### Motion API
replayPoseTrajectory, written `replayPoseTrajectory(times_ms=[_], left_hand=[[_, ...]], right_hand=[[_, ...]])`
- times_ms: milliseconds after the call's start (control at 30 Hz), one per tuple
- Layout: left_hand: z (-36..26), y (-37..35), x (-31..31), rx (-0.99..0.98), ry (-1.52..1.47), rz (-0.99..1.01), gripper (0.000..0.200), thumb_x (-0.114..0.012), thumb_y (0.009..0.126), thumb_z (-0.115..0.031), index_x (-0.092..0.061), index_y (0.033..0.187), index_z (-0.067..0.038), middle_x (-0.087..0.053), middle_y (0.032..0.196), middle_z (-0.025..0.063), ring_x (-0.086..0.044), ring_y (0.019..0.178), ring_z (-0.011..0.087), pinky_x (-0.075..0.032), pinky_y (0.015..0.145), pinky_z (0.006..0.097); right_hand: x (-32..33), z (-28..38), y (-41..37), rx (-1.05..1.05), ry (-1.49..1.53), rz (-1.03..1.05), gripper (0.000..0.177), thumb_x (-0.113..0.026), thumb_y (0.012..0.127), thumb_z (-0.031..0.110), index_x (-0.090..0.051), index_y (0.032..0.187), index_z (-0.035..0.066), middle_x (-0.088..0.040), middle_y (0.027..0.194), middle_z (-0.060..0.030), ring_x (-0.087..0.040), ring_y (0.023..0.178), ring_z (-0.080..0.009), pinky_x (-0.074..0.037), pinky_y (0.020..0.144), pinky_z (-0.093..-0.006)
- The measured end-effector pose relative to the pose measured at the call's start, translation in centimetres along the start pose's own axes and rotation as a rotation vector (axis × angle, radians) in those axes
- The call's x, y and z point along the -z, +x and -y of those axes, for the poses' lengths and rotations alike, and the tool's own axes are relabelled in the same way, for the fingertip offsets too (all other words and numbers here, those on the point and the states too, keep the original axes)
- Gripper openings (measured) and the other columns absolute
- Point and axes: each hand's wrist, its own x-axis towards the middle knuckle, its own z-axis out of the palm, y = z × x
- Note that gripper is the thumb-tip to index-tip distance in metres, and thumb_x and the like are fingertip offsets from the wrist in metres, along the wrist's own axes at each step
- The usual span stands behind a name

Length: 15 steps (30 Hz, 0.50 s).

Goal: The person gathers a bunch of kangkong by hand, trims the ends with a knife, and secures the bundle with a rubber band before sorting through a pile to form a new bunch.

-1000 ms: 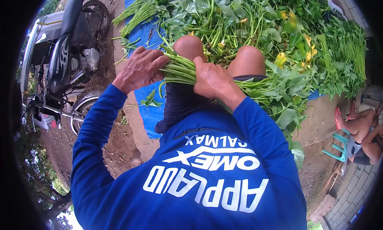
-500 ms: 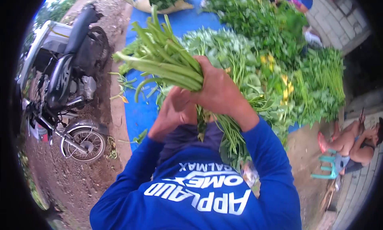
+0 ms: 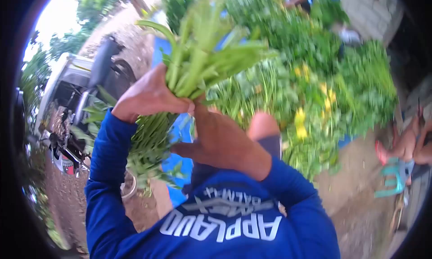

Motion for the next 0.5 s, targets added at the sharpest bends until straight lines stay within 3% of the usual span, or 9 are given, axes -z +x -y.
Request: replayPoseTrajectory(times_ms=[33, 67, 167, 233, 267, 300, 367, 467, 500], left_hand=[[2.2, 0.9, -3.3, 0.092, -0.027, 0.195, 0.056, -0.083, 0.072, -0.008, -0.067, 0.125, 0.0, -0.074, 0.098, 0.0048, -0.064, 0.082, 0.0126, -0.055, 0.075, 0.0306], [6.9, 2.0, -7.9, 0.002, -0.015, 0.259, 0.055, -0.082, 0.072, -0.007, -0.068, 0.125, 0.0, -0.073, 0.098, 0.0043, -0.064, 0.082, 0.0124, -0.054, 0.075, 0.0312], [12.5, 2.9, -21.3, 0.018, -0.447, 0.402, 0.052, -0.079, 0.073, -0.006, -0.068, 0.124, 0.001, -0.073, 0.098, 0.0036, -0.064, 0.086, 0.0118, -0.053, 0.077, 0.0321], [9.8, 4.0, -24.6, 0.063, -0.471, 0.516, 0.053, -0.077, 0.075, -0.008, -0.069, 0.127, -0.001, -0.074, 0.101, 0.0064, -0.064, 0.093, 0.0115, -0.053, 0.085, 0.0313], [10.3, 4.3, -26.8, -0.011, -0.45, 0.51, 0.053, -0.077, 0.076, -0.01, -0.069, 0.127, -0.002, -0.074, 0.102, 0.0072, -0.065, 0.092, 0.0123, -0.054, 0.085, 0.0321], [11.1, 4.4, -28.5, -0.082, -0.421, 0.487, 0.053, -0.077, 0.076, -0.011, -0.069, 0.128, -0.003, -0.075, 0.103, 0.0079, -0.065, 0.091, 0.0131, -0.054, 0.085, 0.0329], [9.8, 4.3, -28.6, 0.083, -0.37, 0.565, 0.062, -0.08, 0.075, -0.013, -0.064, 0.134, -0.002, -0.075, 0.108, 0.0139, -0.068, 0.095, 0.0222, -0.055, 0.09, 0.0349], [9.4, 4.5, -28.9, 0.172, -0.249, 0.523, 0.07, -0.083, 0.073, -0.016, -0.059, 0.136, 0.002, -0.074, 0.111, 0.0203, -0.071, 0.099, 0.0316, -0.056, 0.093, 0.0379], [9.8, 4.4, -29.5, 0.177, -0.211, 0.487, 0.072, -0.083, 0.072, -0.017, -0.058, 0.136, 0.004, -0.074, 0.111, 0.0219, -0.072, 0.101, 0.034, -0.056, 0.093, 0.0389]], right_hand=[[-1.1, -2.5, -3.3, -0.103, 0.159, 0.088, 0.1, -0.087, 0.084, 0.036, -0.031, 0.156, -0.005, -0.063, 0.134, -0.0285, -0.066, 0.124, -0.0392, -0.053, 0.106, -0.0447], [-2.5, -5.4, -6.5, -0.287, 0.397, 0.181, 0.093, -0.086, 0.085, 0.036, -0.036, 0.152, -0.004, -0.066, 0.133, -0.028, -0.068, 0.122, -0.039, -0.052, 0.108, -0.0449], [-4.2, -10.8, -15.0, -0.506, 0.336, 0.168, 0.082, -0.084, 0.087, 0.035, -0.047, 0.148, -0.005, -0.071, 0.126, -0.0249, -0.07, 0.119, -0.035, -0.054, 0.104, -0.0434], [-4.4, -13.1, -19.5, -0.511, 0.133, -0.009, 0.058, -0.08, 0.087, 0.035, -0.064, 0.124, -0.007, -0.073, 0.104, -0.0295, -0.071, 0.101, -0.0421, -0.056, 0.089, -0.0462], [-2.4, -12.5, -20.5, -0.634, 0.021, 0.036, 0.048, -0.079, 0.089, 0.031, -0.069, 0.12, -0.004, -0.076, 0.102, -0.0182, -0.076, 0.096, -0.0303, -0.058, 0.088, -0.0416], [-1.2, -13.0, -21.5, -0.832, 0.055, 0.078, 0.046, -0.078, 0.092, 0.036, -0.072, 0.11, -0.005, -0.076, 0.088, -0.0132, -0.074, 0.078, -0.0237, -0.059, 0.075, -0.0344], [-1.3, -14.8, -23.8, -0.897, 0.512, -0.289, 0.043, -0.079, 0.093, 0.039, -0.073, 0.099, -0.004, -0.073, 0.077, -0.0072, -0.067, 0.066, -0.0126, -0.053, 0.062, -0.0264], [-0.1, -13.3, -20.9, -1.099, 0.49, -0.578, 0.045, -0.081, 0.089, 0.042, -0.074, 0.093, -0.002, -0.074, 0.077, -0.0143, -0.072, 0.071, -0.024, -0.057, 0.069, -0.0366], [-0.7, -13.9, -20.5, -1.071, 0.415, -0.629, 0.043, -0.082, 0.088, 0.04, -0.074, 0.091, -0.001, -0.074, 0.077, -0.013, -0.072, 0.072, -0.0227, -0.057, 0.069, -0.0362]])
